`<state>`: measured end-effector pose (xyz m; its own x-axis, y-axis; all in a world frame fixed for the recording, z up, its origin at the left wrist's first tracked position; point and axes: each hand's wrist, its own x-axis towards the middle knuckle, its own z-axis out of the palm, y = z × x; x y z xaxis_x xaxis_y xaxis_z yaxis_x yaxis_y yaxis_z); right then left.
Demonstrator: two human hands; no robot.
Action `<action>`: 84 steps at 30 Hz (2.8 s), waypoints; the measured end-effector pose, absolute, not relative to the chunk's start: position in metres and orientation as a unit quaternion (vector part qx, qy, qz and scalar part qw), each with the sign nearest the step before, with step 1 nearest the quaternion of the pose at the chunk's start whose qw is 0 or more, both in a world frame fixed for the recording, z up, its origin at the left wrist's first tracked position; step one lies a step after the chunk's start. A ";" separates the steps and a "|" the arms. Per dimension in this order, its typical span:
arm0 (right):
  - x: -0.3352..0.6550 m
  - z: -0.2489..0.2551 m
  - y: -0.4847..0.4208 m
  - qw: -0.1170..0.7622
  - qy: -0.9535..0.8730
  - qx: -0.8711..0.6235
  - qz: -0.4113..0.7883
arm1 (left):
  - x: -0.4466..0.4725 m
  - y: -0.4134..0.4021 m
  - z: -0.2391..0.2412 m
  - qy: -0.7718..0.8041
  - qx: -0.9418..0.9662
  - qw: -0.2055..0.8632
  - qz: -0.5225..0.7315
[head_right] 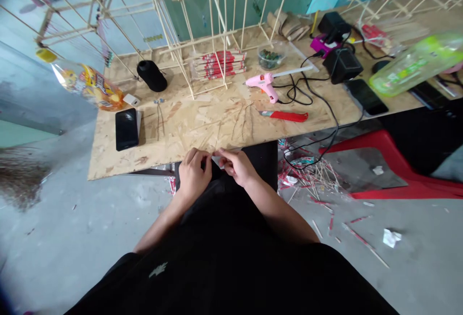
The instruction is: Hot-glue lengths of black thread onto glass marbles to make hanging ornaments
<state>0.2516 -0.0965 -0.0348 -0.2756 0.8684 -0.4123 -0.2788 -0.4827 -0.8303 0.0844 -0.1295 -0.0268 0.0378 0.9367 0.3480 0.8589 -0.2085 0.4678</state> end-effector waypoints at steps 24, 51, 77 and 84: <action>0.252 -0.021 -0.099 0.392 -0.237 -0.407 0.790 | 0.062 -0.208 -0.062 0.589 0.722 0.184 0.314; 0.263 0.020 -0.109 0.402 -0.394 -0.366 0.741 | 0.073 -0.171 -0.026 0.400 0.650 0.352 0.542; 0.283 0.037 -0.102 0.418 -0.785 -0.395 0.230 | 0.091 -0.116 0.013 0.513 0.436 0.597 0.437; 0.356 0.109 -0.057 0.430 -0.776 -0.439 0.141 | 0.085 -0.098 0.024 0.556 0.461 0.587 0.367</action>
